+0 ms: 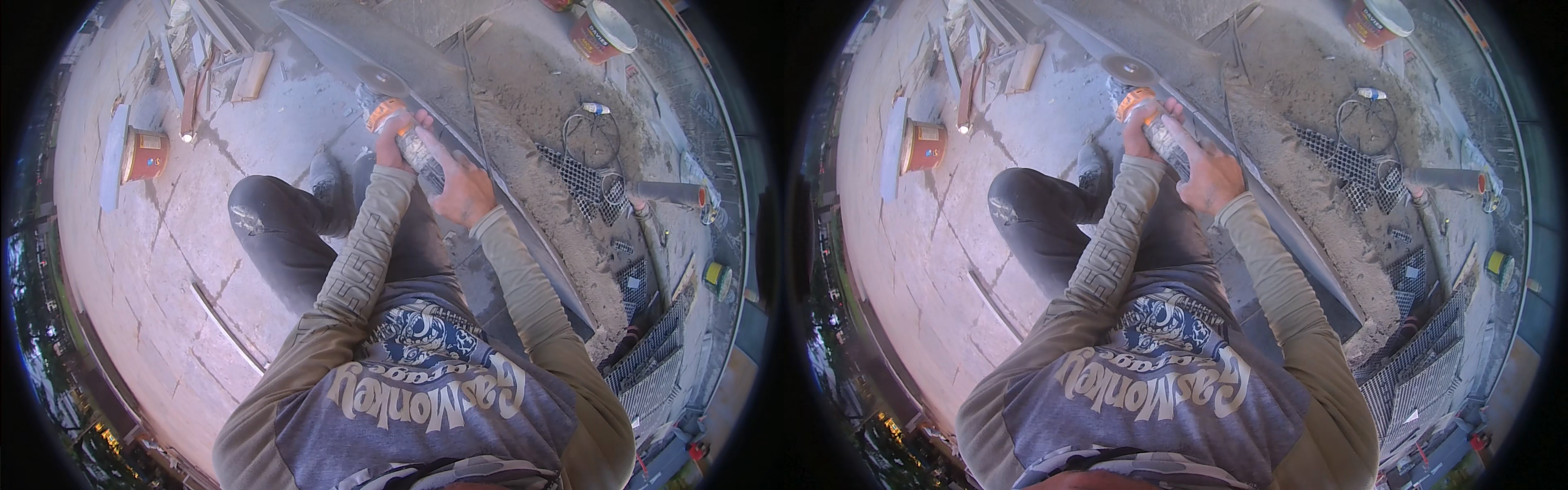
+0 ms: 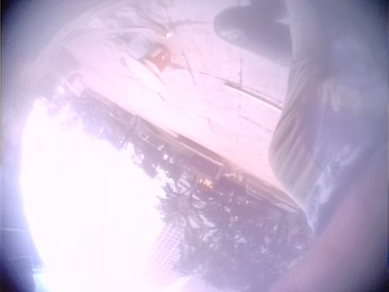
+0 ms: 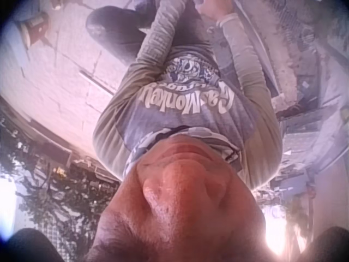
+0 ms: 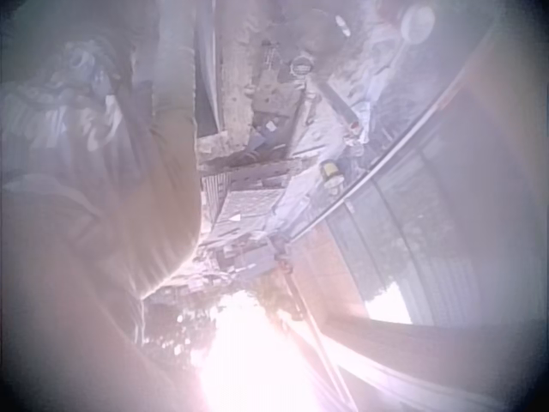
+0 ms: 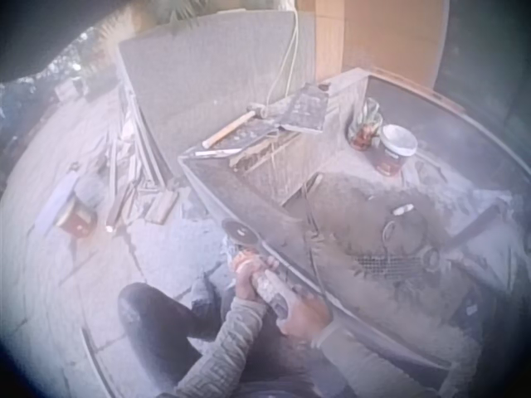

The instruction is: The person uses an angle grinder to cut a large stone tile on a construction site. They position the tile, cut along a marked line, and then separate the cut piece.

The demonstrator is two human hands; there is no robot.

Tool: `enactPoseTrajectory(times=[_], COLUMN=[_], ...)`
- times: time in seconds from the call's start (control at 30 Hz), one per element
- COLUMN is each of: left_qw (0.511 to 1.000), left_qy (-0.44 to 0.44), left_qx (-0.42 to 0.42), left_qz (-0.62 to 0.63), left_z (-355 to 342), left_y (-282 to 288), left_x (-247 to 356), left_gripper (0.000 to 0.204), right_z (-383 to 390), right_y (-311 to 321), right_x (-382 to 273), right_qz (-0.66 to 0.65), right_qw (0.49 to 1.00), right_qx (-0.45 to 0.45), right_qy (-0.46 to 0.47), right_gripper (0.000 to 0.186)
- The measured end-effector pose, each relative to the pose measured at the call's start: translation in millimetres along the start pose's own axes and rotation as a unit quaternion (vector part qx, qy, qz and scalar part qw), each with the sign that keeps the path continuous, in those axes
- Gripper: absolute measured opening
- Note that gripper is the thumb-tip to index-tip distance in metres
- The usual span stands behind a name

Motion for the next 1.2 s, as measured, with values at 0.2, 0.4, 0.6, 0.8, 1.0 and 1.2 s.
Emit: enactPoseTrajectory(times=[0.2, 0.4, 0.6, 0.8, 1.0, 1.2], left_qw=[1.000, 1.000, 0.999, 0.999, 0.998, 0.998], left_qy=[-0.004, 0.008, 0.032, 0.024, 0.047, 0.055], left_qx=[0.028, 0.022, 0.011, 0.025, 0.021, 0.024], left_qz=[-0.006, 0.017, 0.017, 0.006, 0.029, 0.002], left_z=[4, 9, 10, 23, 36, 46], left_y=[-3, -2, 2, -1, -5, -1], left_x=[-5, -13, -28, -37, -50, -69], left_gripper=[0.037, 0.039, 0.036, 0.038, 0.037, 0.036], right_z=[2, 10, 20, 34, 48, 69], right_y=[-1, 1, 3, 6, 8, 5], right_x=[3, 6, 14, 15, 21, 30], right_qz=[0.008, 0.002, -0.007, 0.009, -0.006, 0.017], right_qw=[1.000, 1.000, 1.000, 0.999, 1.000, 0.998], right_qx=[0.003, -0.005, 0.001, -0.024, -0.011, -0.007], right_qy=[-0.012, -0.014, -0.016, -0.045, -0.026, -0.053], right_gripper=[0.104, 0.103, 0.102, 0.102, 0.104, 0.103])
Point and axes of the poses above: each hand's wrist, its own z-axis away from the middle knuckle, its own y-axis out of the back of the hand, x = y × z, the point moved 4 cm from there along -z, towards the middle knuckle, and after that the axes turned 4 degrees about -x, right-handed, at the moved point
